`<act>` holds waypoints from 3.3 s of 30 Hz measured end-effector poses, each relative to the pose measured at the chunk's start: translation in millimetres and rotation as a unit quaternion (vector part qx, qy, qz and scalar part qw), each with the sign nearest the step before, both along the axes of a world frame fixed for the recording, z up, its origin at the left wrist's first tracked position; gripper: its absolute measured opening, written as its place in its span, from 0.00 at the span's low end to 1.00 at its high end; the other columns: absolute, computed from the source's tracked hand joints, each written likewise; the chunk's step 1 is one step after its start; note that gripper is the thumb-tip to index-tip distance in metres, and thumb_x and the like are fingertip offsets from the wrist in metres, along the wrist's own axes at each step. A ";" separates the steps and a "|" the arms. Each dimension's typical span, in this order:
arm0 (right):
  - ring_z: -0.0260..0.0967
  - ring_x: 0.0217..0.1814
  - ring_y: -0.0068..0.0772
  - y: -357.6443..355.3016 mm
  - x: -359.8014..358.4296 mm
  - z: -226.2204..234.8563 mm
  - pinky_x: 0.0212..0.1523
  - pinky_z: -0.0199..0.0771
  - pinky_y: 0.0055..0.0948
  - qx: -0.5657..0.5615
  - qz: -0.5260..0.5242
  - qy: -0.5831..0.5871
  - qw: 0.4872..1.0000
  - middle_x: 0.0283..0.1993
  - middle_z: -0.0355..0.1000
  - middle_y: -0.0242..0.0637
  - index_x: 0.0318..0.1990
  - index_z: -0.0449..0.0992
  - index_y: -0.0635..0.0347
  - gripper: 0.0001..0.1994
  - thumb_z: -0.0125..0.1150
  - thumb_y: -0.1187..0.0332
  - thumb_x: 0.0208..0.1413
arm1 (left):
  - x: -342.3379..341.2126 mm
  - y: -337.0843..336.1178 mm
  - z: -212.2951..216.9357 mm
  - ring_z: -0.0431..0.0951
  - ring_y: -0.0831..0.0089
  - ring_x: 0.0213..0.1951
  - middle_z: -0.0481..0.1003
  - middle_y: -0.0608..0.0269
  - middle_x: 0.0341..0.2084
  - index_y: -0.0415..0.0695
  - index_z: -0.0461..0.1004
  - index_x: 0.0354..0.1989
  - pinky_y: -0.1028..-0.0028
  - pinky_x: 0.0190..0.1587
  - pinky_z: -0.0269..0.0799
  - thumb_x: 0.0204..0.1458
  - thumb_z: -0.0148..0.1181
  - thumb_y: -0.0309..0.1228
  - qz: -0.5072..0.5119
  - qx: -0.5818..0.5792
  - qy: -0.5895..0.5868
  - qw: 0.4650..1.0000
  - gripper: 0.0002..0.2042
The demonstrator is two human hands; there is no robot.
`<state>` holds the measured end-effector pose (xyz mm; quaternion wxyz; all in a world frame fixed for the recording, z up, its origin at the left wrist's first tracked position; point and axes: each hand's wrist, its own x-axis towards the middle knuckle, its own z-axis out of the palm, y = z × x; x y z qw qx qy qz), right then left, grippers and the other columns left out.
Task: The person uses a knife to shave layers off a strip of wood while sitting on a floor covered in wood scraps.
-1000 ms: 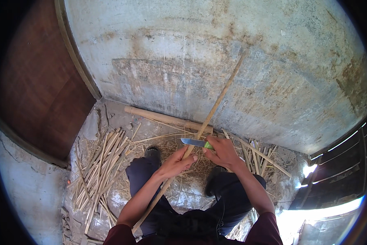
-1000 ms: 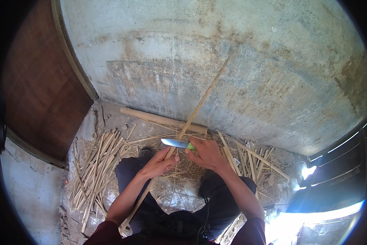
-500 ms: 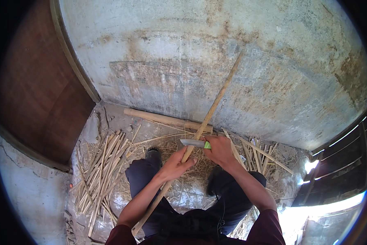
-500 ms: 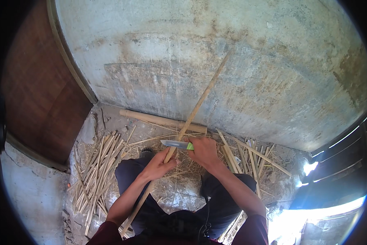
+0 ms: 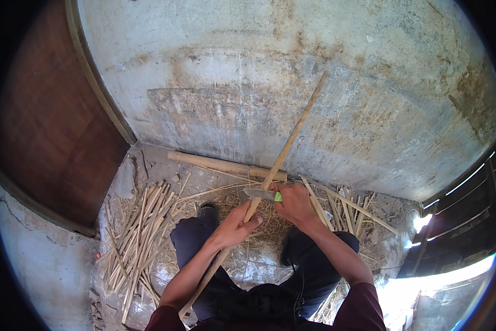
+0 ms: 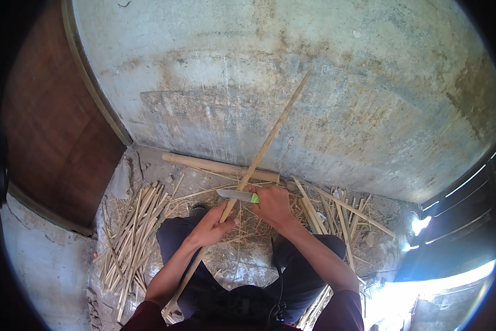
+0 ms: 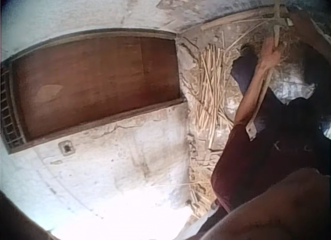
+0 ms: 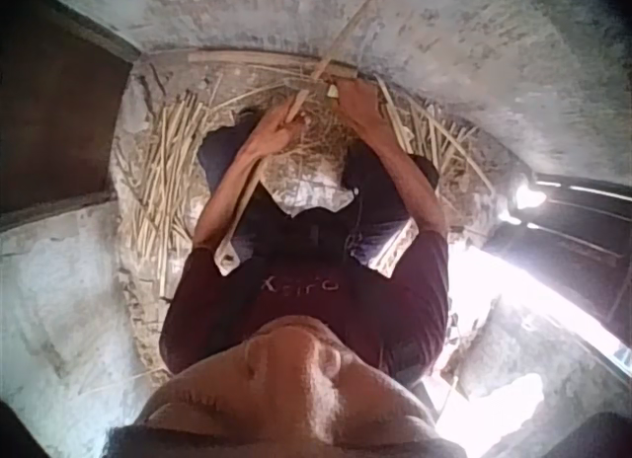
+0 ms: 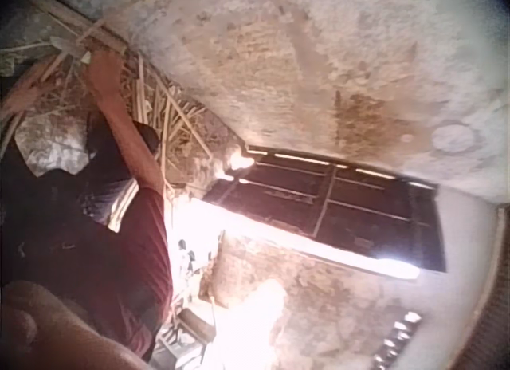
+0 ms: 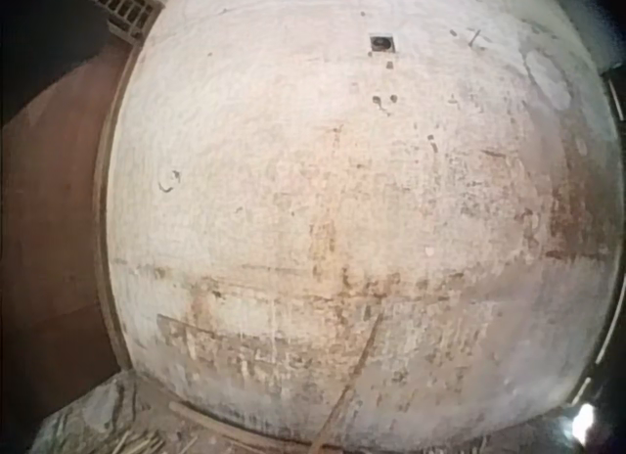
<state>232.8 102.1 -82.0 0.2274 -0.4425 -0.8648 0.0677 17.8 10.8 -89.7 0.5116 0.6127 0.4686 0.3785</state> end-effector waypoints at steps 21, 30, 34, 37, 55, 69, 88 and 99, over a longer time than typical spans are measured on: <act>0.76 0.35 0.69 57.3 31.4 18.0 0.43 0.77 0.58 0.048 -0.172 0.092 0.980 0.30 0.78 0.63 0.40 0.88 0.62 0.13 0.58 0.66 0.61 | -14.3 -46.2 -6.4 0.65 0.75 0.25 0.65 0.63 0.22 0.37 0.69 0.46 0.67 0.28 0.62 0.62 0.65 0.30 -0.040 -0.012 0.029 0.999 0.13; 0.73 0.29 0.67 96.0 70.1 25.4 0.37 0.73 0.58 0.062 -0.255 0.178 0.948 0.26 0.73 0.65 0.27 0.80 0.70 0.19 0.55 0.63 0.65 | -28.7 -77.8 -8.4 0.61 0.81 0.27 0.60 0.73 0.23 0.42 0.65 0.39 0.73 0.29 0.59 0.61 0.65 0.26 -0.044 -0.020 0.031 0.998 0.11; 0.69 0.23 0.61 112.4 102.9 24.5 0.32 0.71 0.56 -0.058 -0.287 0.331 0.897 0.22 0.72 0.59 0.26 0.76 0.71 0.23 0.55 0.60 0.68 | -32.6 -83.9 1.9 0.66 0.77 0.27 0.66 0.67 0.24 0.39 0.66 0.42 0.70 0.30 0.64 0.63 0.62 0.28 -0.065 -0.053 0.013 0.996 0.09; 0.68 0.22 0.61 97.0 94.7 10.7 0.32 0.72 0.55 -0.201 -0.196 0.311 0.908 0.23 0.73 0.56 0.31 0.78 0.68 0.18 0.56 0.61 0.68 | -35.5 -79.3 10.5 0.65 0.81 0.26 0.62 0.72 0.24 0.43 0.64 0.39 0.73 0.28 0.61 0.62 0.61 0.25 -0.050 -0.121 -0.078 0.988 0.09; 0.80 0.37 0.57 13.7 0.9 -6.2 0.39 0.80 0.52 0.013 0.056 0.075 0.996 0.33 0.80 0.53 0.48 0.84 0.60 0.16 0.62 0.71 0.51 | -20.1 -23.9 8.7 0.57 0.86 0.15 0.61 0.73 0.23 0.47 0.63 0.47 0.81 0.18 0.49 0.67 0.53 0.32 -0.102 -0.268 -0.237 0.928 0.07; 0.81 0.34 0.51 0.0 -11.4 -2.9 0.38 0.81 0.48 0.008 0.081 0.028 0.996 0.33 0.82 0.46 0.47 0.84 0.57 0.16 0.62 0.69 0.49 | 0.3 -32.6 14.1 0.67 0.70 0.25 0.68 0.59 0.21 0.36 0.72 0.43 0.64 0.31 0.65 0.70 0.56 0.37 0.084 -0.045 0.063 0.993 0.13; 0.79 0.31 0.55 0.5 -17.0 -5.6 0.37 0.76 0.54 -0.017 0.025 0.048 0.998 0.31 0.81 0.45 0.36 0.81 0.56 0.07 0.62 0.69 0.49 | 0.5 -36.0 29.7 0.65 0.69 0.24 0.67 0.56 0.20 0.34 0.70 0.37 0.61 0.30 0.64 0.70 0.55 0.39 0.076 -0.030 0.073 0.994 0.17; 0.76 0.26 0.54 4.5 -21.0 5.2 0.32 0.74 0.51 0.060 -0.014 0.087 0.994 0.27 0.77 0.44 0.35 0.79 0.56 0.05 0.60 0.71 0.52 | -3.5 -35.3 35.4 0.67 0.66 0.23 0.67 0.54 0.19 0.34 0.71 0.40 0.60 0.31 0.65 0.71 0.54 0.40 0.077 -0.018 0.097 0.992 0.17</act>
